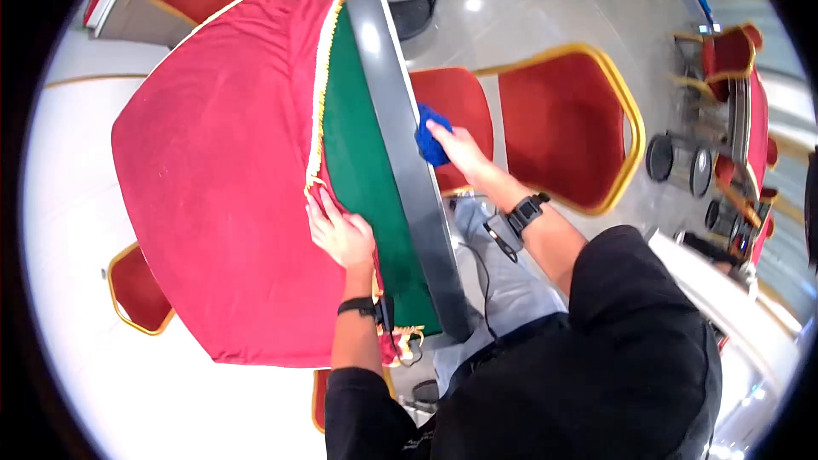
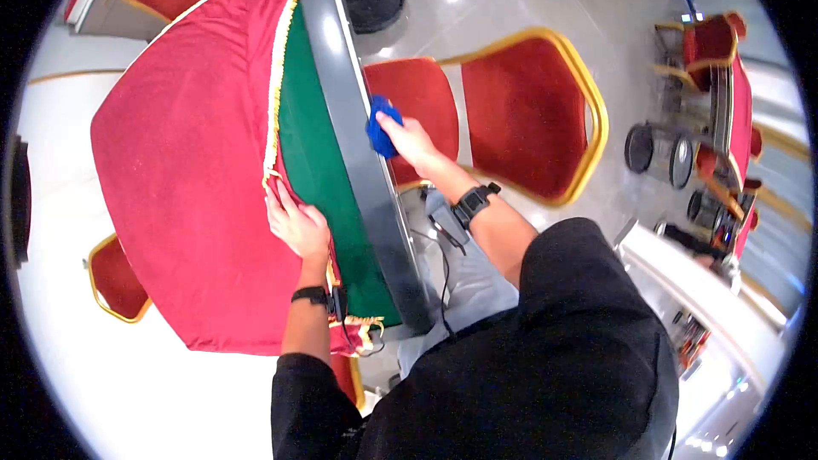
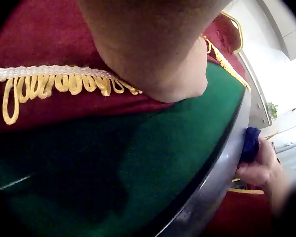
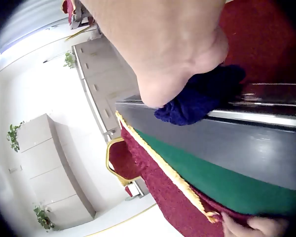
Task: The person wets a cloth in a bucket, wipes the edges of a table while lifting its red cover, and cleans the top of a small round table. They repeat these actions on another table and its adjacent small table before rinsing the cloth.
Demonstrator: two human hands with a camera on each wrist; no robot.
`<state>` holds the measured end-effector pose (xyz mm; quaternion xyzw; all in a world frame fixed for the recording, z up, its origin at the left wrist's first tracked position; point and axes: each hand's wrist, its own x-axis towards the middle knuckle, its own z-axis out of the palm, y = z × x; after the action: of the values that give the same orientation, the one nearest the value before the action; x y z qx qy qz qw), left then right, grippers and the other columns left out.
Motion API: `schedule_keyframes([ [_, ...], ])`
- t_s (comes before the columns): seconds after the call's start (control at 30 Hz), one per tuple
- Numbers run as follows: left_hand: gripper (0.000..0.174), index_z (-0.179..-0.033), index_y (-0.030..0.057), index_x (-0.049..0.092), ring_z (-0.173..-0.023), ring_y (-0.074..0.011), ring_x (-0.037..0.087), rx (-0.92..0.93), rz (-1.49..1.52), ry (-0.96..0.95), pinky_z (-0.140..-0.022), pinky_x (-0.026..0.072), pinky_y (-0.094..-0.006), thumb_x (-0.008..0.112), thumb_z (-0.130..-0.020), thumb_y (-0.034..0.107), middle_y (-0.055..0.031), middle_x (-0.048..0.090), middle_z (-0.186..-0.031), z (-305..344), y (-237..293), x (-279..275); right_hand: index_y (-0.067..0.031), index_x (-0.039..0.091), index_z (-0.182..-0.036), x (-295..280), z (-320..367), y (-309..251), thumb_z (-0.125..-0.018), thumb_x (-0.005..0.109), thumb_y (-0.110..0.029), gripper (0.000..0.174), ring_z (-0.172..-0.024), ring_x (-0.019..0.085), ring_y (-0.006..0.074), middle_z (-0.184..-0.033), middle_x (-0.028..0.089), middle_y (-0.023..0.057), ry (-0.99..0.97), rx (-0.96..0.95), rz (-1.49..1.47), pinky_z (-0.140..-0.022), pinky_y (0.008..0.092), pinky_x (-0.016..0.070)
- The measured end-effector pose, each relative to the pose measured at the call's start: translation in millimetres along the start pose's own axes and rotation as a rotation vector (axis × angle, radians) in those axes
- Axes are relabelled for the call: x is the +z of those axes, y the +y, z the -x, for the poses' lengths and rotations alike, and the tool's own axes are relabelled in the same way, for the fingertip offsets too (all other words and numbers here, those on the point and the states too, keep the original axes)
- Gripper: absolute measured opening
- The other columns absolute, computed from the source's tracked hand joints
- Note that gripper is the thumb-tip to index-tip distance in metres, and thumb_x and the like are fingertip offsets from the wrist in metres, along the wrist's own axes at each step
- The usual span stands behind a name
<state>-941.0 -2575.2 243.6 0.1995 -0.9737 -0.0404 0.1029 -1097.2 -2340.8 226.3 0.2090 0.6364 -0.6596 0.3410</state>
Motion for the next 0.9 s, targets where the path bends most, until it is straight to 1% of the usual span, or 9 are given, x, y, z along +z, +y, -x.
schedule_keyframes([
  [0.13, 0.068, -0.154, 0.0099, 0.046, -0.14, -0.0398, 0.046, 0.016, 0.003, 0.045, -0.112, 0.0383, -0.0546, 0.055, -0.086, 0.013, -0.0198, 0.045, -0.156, 7.4, -2.1, 6.1, 0.0006, 0.074, -0.114, 3.3, 118.8, 90.8, -0.102, 0.06, -0.053, 0.056, -0.09, 0.07, 0.0152, -0.099, 0.076, 0.0061, 0.124, 0.078, -0.052, -0.084, 0.0324, 0.0543],
  [0.27, 0.066, -0.153, 0.0105, 0.047, -0.138, -0.0386, 0.047, 0.02, 0.004, 0.039, -0.111, 0.0391, -0.0549, 0.053, -0.088, 0.017, -0.0194, 0.045, -0.156, 9.8, -2.5, 5.8, -0.0023, 0.077, -0.11, -14.9, 206.5, 216.5, -0.097, 0.057, -0.067, 0.07, -0.089, 0.071, 0.0178, -0.096, 0.077, 0.0083, 0.035, 0.214, 0.132, -0.085, 0.0346, 0.0533],
  [0.33, 0.065, -0.153, 0.0106, 0.047, -0.138, -0.0384, 0.047, 0.022, 0.015, 0.045, -0.111, 0.0391, -0.0546, 0.053, -0.089, 0.018, -0.0187, 0.046, -0.155, 8.1, 0.0, 8.6, -0.0017, 0.077, -0.11, -19.4, 269.4, 232.1, -0.097, 0.064, -0.06, 0.061, -0.09, 0.069, 0.016, -0.095, 0.076, 0.0071, -0.007, 0.327, 0.209, -0.083, 0.0342, 0.0533],
  [0.37, 0.064, -0.152, 0.0106, 0.048, -0.138, -0.0383, 0.047, 0.019, 0.014, 0.04, -0.111, 0.039, -0.0545, 0.053, -0.089, 0.018, -0.0184, 0.046, -0.155, 10.3, -1.0, 7.9, -0.0011, 0.076, -0.113, -26.2, 291.1, 261.7, -0.099, 0.066, -0.053, 0.054, -0.093, 0.069, 0.0149, -0.099, 0.076, 0.0058, -0.108, 0.33, 0.106, -0.086, 0.0321, 0.0523],
  [0.43, 0.062, -0.151, 0.0103, 0.048, -0.138, -0.0381, 0.046, 0.008, 0.002, 0.031, -0.111, 0.039, -0.0542, 0.052, -0.09, 0.019, -0.0181, 0.046, -0.155, 13.1, -5.6, 10.8, -0.0012, 0.075, -0.115, -24.4, 314.4, 281.8, -0.1, 0.066, -0.05, 0.052, -0.095, 0.069, 0.0143, -0.102, 0.076, 0.0047, -0.078, 0.339, -0.163, -0.088, 0.0308, 0.0515],
  [0.47, 0.062, -0.151, 0.0102, 0.048, -0.138, -0.038, 0.046, 0.008, -0.001, 0.029, -0.111, 0.039, -0.0542, 0.052, -0.09, 0.019, -0.0182, 0.046, -0.155, 13.9, -4.1, 11.7, -0.0013, 0.074, -0.117, -25.8, 316.5, 286.5, -0.1, 0.066, -0.049, 0.051, -0.096, 0.068, 0.014, -0.103, 0.075, 0.0042, -0.066, 0.331, -0.291, -0.089, 0.0302, 0.0511],
  [0.6, 0.061, -0.152, 0.0101, 0.048, -0.139, -0.0377, 0.046, 0.002, -0.015, 0.011, -0.11, 0.0389, -0.0543, 0.052, -0.091, 0.02, -0.0183, 0.046, -0.155, 11.3, -6.0, 13.8, -0.0011, 0.073, -0.119, -21.8, 296.4, 267.4, -0.099, 0.068, -0.046, 0.05, -0.096, 0.068, 0.0129, -0.105, 0.075, 0.003, -0.074, 0.277, -0.301, -0.092, 0.0295, 0.0509],
  [0.8, 0.062, -0.152, 0.0093, 0.047, -0.14, -0.0379, 0.044, -0.01, 0.014, -0.013, -0.112, 0.0364, -0.0541, 0.052, -0.091, 0.018, -0.0185, 0.045, -0.156, 9.5, -3.4, 13.1, 0.0004, 0.073, -0.112, -27.1, 210.5, 194.5, -0.096, 0.069, -0.048, 0.051, -0.084, 0.071, 0.0167, -0.097, 0.075, 0.0063, -0.087, 0.337, -0.63, -0.078, 0.0314, 0.0544],
  [0.9, 0.063, -0.153, 0.0091, 0.046, -0.14, -0.038, 0.044, -0.027, 0.033, -0.051, -0.113, 0.0349, -0.0545, 0.051, -0.091, 0.016, -0.0185, 0.044, -0.157, 10.6, 2.7, 2.6, -0.0013, 0.075, -0.107, -36.9, 165.1, 150.7, -0.097, 0.066, -0.052, 0.052, -0.078, 0.069, 0.015, -0.093, 0.074, 0.0045, -0.222, 0.337, -0.11, -0.072, 0.0325, 0.054],
])
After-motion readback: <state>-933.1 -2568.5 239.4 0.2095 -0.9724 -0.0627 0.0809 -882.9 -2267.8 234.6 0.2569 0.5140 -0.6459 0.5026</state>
